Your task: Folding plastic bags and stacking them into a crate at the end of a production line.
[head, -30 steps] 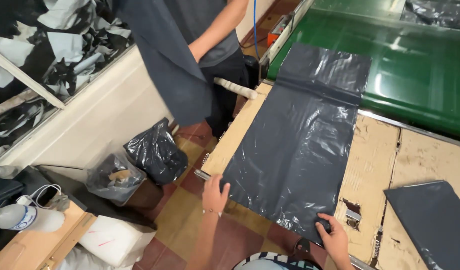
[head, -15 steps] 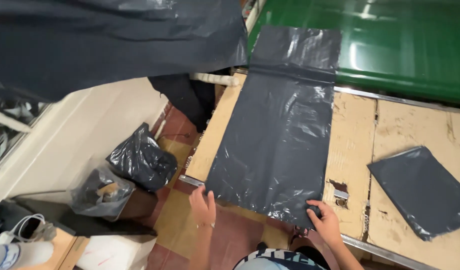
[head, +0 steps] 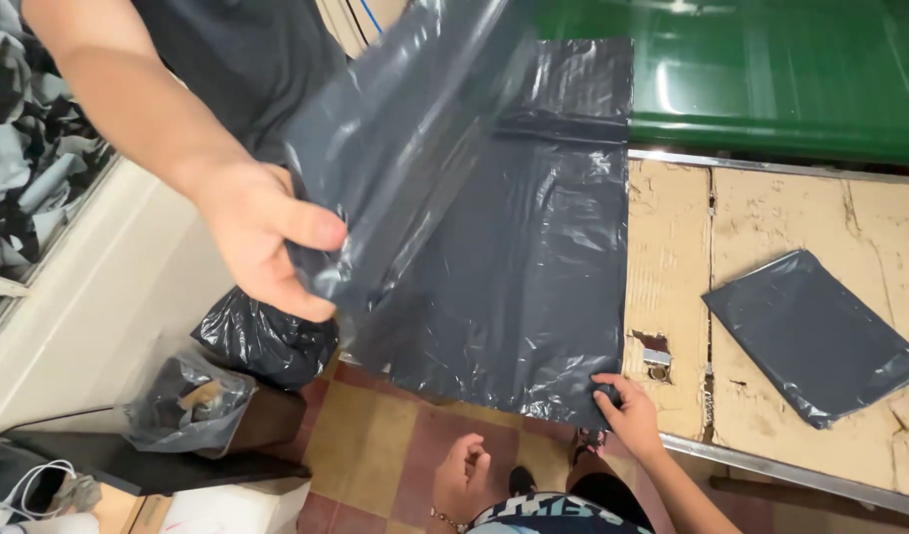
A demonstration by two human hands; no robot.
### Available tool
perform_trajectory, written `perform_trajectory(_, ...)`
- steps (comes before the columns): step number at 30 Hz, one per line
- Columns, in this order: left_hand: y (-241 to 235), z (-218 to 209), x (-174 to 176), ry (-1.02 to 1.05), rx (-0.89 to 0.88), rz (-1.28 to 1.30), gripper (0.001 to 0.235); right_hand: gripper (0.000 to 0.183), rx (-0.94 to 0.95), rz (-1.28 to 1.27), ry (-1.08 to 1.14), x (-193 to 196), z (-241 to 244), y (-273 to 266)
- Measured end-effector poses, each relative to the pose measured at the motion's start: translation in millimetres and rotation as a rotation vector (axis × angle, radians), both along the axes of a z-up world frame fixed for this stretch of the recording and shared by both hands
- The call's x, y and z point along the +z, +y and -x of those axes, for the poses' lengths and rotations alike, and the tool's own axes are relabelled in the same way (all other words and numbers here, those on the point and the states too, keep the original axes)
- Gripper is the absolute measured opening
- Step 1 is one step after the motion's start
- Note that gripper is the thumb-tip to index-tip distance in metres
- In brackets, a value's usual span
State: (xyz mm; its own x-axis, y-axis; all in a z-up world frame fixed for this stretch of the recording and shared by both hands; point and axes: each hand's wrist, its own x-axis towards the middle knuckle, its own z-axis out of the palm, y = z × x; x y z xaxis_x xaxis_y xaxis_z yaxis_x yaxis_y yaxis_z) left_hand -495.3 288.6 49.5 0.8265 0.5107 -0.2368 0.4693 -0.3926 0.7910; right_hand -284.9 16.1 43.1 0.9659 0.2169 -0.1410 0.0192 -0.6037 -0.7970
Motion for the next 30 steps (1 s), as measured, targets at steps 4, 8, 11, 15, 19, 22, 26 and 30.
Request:
perform_trajectory(4, 8.8, 1.1, -13.3, -0.06, -0.068, 0.002, 0.035, 0.026, 0.002, -0.032, -0.036, 5.5, 0.9, 1.8)
perform_trajectory(8, 13.0, 1.6, -15.7, -0.068, -0.097, 0.049, 0.037, 0.018, 0.005, 0.012, -0.123, -28.8, -6.7, -4.5)
perform_trajectory(11, 13.8, 2.8, -14.1, -0.023, -0.124, 0.058, 0.039, 0.039, -0.055, 0.15, 0.112, -23.9, -3.7, -4.0)
perform_trajectory(15, 13.4, 6.8, -11.0, 0.05, -0.193, 0.051, 0.04, 0.058, -0.108, 0.184, 0.346, 2.9, 2.8, 2.4)
perform_trajectory(19, 9.0, 5.7, -5.7, -0.038, -0.207, -0.01, 0.036, 0.048, -0.087, 0.11, 0.253, 13.6, 5.4, 4.9)
perform_trajectory(22, 7.3, 2.5, 11.0, -0.003, -0.188, 0.051, 0.035, 0.039, -0.059, 0.03, 0.147, 16.4, 6.9, 6.4)
perform_trajectory(26, 7.7, 1.2, 15.9, -0.026, -0.205, 0.026, 0.032, 0.027, -0.02, -0.101, -0.028, 24.6, 9.6, 8.0)
perform_trajectory(30, 9.1, 1.0, 13.4, -0.003, -0.208, 0.028, 0.032, 0.03, -0.026, -0.278, -0.021, 36.0, 13.3, 12.4)
